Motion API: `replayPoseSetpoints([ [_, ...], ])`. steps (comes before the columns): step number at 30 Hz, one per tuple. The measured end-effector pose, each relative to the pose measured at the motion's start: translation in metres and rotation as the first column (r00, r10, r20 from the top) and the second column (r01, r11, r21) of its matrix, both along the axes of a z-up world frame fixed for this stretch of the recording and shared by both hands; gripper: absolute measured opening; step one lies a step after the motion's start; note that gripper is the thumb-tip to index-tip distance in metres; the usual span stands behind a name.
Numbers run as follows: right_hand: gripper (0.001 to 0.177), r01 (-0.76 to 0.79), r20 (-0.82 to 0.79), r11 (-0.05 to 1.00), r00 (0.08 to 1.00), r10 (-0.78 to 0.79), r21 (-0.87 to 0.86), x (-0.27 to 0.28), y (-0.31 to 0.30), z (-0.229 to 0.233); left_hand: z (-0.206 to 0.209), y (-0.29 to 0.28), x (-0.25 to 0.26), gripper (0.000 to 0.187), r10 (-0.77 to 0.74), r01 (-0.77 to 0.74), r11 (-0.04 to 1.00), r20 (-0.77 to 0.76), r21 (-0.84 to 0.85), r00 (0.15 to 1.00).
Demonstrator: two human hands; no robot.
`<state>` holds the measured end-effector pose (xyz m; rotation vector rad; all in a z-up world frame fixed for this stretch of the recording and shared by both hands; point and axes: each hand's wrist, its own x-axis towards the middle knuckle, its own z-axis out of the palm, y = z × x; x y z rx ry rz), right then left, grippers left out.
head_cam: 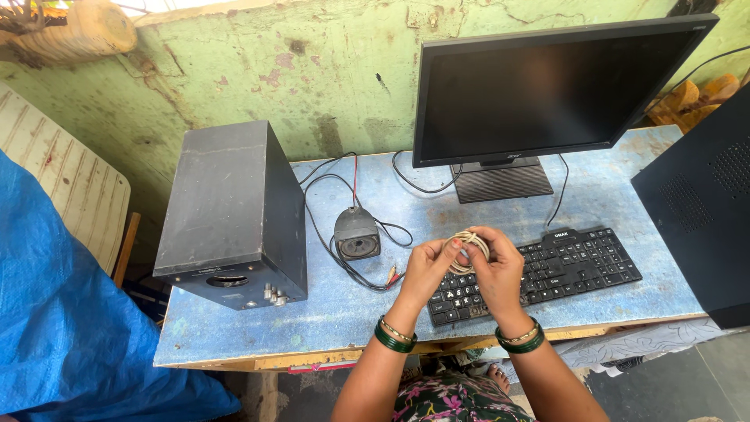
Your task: The person connects various cables to a computer tower and a silver electronic device on a desk. They plug in a power cord, a USB cable, and multiple audio/video cables into the back of the devices.
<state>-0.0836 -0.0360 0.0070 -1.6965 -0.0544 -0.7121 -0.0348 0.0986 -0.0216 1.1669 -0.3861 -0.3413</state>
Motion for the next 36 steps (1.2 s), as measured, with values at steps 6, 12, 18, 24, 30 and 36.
replayPoseSetpoints([
  [6,0.023,-0.101,0.072,0.995,0.992,0.1,0.007,-0.004,0.012,0.001,-0.005,-0.008,-0.001,0.032,0.13,-0.137,0.988,-0.097,-0.065,0.987],
  [12,0.026,-0.379,0.001,0.8,0.904,0.428,0.465,0.0,-0.015,-0.01,0.02,0.01,-0.004,0.032,0.084,-0.085,0.996,0.086,0.007,0.993],
  [18,0.032,-0.361,-0.13,0.514,0.709,0.694,0.778,0.001,-0.033,-0.01,0.043,0.023,-0.018,0.026,0.022,-0.202,0.916,0.46,0.347,0.888],
  [24,0.022,-0.377,-0.131,0.59,0.756,0.641,0.714,0.003,-0.029,-0.01,0.066,0.03,-0.037,0.022,0.07,-0.362,0.814,0.542,0.454,0.837],
  [30,0.015,-0.302,0.023,0.773,0.937,0.349,0.558,-0.004,-0.012,-0.002,0.079,0.015,-0.055,0.025,0.188,-0.451,0.774,0.52,0.443,0.833],
  [36,0.021,-0.324,-0.009,0.796,0.924,0.382,0.51,-0.045,-0.004,0.011,0.07,0.018,-0.087,0.022,0.289,-0.374,0.904,0.35,0.206,0.891],
])
